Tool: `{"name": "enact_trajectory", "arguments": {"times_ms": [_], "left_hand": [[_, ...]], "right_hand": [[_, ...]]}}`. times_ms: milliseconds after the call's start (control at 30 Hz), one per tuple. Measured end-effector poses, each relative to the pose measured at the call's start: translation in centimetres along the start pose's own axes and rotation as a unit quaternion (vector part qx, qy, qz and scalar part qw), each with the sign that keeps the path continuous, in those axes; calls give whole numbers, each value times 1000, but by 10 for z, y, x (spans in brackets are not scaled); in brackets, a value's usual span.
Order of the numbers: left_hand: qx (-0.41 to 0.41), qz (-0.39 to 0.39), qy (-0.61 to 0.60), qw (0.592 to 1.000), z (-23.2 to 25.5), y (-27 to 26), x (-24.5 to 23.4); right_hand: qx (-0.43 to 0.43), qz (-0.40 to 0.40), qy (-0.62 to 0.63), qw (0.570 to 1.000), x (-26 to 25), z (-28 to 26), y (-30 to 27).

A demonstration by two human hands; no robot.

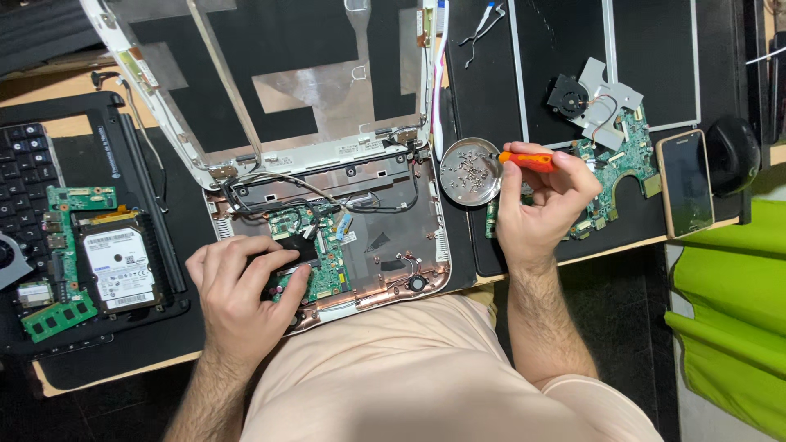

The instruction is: The person uses a screwdriver to remove screws from the motherboard of a disassembled laptop resting on their lap. They then use their hands to disconnect cables and remove the motherboard from the laptop chassis.

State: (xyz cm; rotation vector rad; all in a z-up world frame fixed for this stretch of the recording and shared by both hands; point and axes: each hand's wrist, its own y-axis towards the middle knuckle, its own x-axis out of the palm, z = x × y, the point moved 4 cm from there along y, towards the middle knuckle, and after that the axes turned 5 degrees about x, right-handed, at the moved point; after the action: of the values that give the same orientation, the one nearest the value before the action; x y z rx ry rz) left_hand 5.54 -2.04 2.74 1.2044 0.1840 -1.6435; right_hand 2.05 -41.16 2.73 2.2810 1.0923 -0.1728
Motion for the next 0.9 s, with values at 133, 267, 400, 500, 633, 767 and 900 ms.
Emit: {"name": "enact_trajectory", "arguments": {"times_ms": [133, 267, 400, 500, 633, 767, 900], "left_hand": [[2, 1, -1, 1000, -1, 0, 0], [-2, 21, -33, 999, -6, -5, 3], [4, 28, -37, 999, -6, -4, 1], [5, 38, -44, 998, -5, -2, 0], [3, 51, -43, 998, -7, -5, 2], [-20, 60, -74, 995, -11, -1, -1], [-25, 77, -71, 994, -15, 5, -8]], "right_hand": [[-12, 4, 12, 1000, -6, 3, 1], [-54, 8, 25, 998, -14, 19, 1], [-10, -8, 86, 996, -15, 18, 3], [-30, -2, 44, 999, -18, 27, 1], [-32, -19, 64, 997, -10, 12, 1], [7, -49, 144, 988, 8, -2, 7], [58, -120, 245, 960, 46, -34, 15]]}}
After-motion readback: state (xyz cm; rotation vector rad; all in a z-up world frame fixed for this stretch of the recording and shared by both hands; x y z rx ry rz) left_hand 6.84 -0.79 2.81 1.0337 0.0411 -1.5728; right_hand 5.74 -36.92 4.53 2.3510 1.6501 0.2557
